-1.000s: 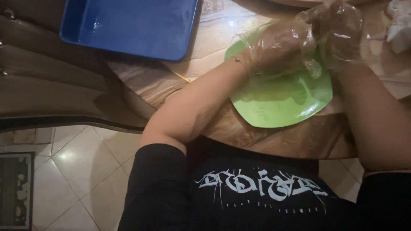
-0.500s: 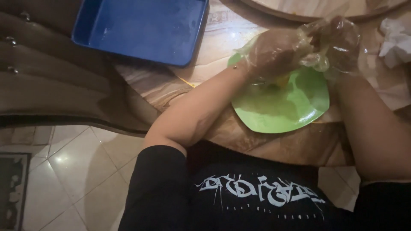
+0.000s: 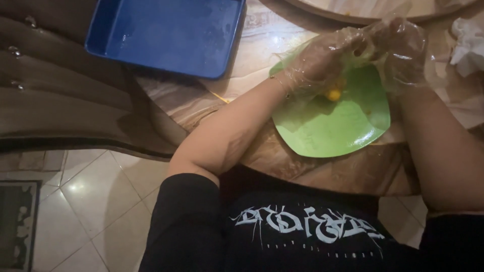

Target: A person wearing plastic gloves portions and rolls a yellow food substance into small balls on a green plate.

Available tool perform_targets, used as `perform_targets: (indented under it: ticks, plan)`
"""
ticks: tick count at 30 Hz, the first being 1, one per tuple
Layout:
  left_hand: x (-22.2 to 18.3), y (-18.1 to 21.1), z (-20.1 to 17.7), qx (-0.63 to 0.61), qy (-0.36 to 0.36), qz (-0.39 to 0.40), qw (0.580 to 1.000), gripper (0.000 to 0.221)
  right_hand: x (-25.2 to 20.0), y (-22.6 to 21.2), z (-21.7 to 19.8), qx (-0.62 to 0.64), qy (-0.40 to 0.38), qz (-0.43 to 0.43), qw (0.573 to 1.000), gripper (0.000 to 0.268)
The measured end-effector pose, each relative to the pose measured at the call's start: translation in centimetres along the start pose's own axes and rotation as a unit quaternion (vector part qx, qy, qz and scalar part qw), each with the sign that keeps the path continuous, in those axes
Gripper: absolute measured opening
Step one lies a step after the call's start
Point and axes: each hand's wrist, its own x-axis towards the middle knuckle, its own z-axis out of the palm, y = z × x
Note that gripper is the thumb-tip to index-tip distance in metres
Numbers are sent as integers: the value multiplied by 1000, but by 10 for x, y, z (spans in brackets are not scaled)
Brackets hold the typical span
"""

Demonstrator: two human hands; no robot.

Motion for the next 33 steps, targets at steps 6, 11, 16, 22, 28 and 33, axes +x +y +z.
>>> perform_targets:
  ticks: [6,11,16,22,28,33]
  plan:
    - [40,-23,-18,-12,43,-94,995,56,-28,43,-63,42,-121,-161,979,76]
    - [91,-76,-57,781,-33,624,25,28,-29,7,-41,85,56,114,988,58]
    - [69,-51,-37,702,-147,491,494,14,-28,9,-23,-134,129,54,981,32]
    - [73,-59,-31,636,-127,447,616,34,-14,-1,-5,-107,105,56,987,22]
    - [80,-62,-36,694,-117,396,590,36,-10,-9,3,-87,182,110,973,27]
    - [76,-50,-39,562,-183,370,717,61,-43,32,-67,-35,161,22,986,40]
